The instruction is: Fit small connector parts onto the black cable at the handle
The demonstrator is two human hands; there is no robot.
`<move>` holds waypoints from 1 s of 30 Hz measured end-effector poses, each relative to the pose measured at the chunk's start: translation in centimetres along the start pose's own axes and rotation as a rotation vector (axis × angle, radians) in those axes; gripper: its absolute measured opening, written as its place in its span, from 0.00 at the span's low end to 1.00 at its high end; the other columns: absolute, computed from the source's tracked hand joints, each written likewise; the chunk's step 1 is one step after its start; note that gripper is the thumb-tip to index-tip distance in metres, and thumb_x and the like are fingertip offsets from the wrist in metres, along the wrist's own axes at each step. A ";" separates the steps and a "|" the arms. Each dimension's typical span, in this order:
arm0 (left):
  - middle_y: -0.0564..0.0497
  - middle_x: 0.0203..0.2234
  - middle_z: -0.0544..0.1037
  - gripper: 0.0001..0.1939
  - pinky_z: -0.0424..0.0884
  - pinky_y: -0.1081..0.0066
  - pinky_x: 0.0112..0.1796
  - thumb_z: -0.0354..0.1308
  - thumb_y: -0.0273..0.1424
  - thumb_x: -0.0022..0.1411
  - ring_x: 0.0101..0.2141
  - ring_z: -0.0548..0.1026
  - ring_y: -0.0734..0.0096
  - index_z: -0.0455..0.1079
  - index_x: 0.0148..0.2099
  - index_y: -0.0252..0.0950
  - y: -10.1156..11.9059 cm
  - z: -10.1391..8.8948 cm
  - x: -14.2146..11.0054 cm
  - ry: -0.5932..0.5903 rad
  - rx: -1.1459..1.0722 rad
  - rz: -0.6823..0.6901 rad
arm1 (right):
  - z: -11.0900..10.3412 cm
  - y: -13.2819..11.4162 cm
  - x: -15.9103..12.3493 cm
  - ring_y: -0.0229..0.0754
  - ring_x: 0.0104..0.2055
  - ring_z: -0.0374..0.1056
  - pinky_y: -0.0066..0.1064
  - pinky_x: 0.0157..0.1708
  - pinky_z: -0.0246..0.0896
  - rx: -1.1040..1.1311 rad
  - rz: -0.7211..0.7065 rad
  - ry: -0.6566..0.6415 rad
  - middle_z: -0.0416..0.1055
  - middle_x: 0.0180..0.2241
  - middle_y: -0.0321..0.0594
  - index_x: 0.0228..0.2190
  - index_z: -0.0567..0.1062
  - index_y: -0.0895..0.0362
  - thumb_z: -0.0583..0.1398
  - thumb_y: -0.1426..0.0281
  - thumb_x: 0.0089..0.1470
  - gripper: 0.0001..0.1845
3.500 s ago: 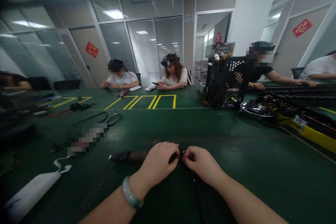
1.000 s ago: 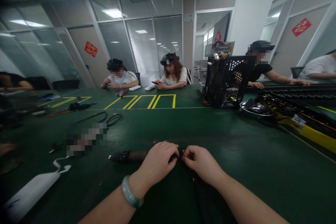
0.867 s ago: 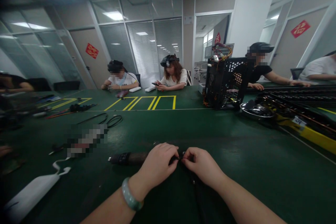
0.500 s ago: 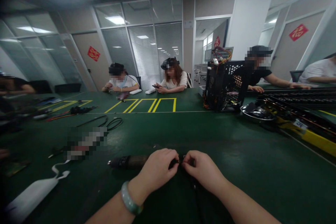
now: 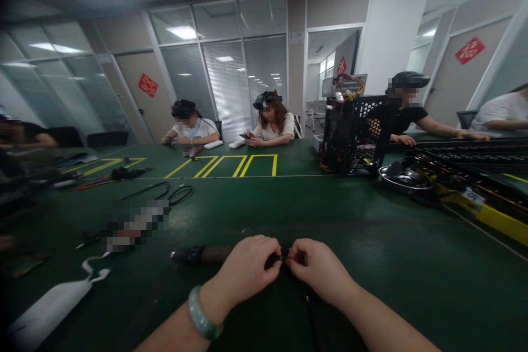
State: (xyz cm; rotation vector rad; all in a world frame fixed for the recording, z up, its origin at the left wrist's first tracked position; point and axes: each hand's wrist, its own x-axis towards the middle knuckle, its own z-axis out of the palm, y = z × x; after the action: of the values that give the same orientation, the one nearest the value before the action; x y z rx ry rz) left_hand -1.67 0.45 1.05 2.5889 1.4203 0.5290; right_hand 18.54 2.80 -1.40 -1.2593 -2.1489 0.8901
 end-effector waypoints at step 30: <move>0.54 0.35 0.73 0.04 0.62 0.67 0.38 0.56 0.27 0.61 0.38 0.70 0.66 0.65 0.40 0.39 0.3 0.0 0.1 0.054 0.010 0.006 | 0.0 -0.3 0.1 0.37 0.29 0.66 0.25 0.27 0.56 0.020 -0.003 0.010 0.71 0.27 0.34 0.29 0.74 0.56 0.59 0.71 0.54 0.04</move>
State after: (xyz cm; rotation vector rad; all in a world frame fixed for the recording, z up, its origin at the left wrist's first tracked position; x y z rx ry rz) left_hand -1.39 0.36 1.11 2.6062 1.4358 0.5988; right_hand 18.33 2.82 -1.20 -1.2479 -2.1286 0.9004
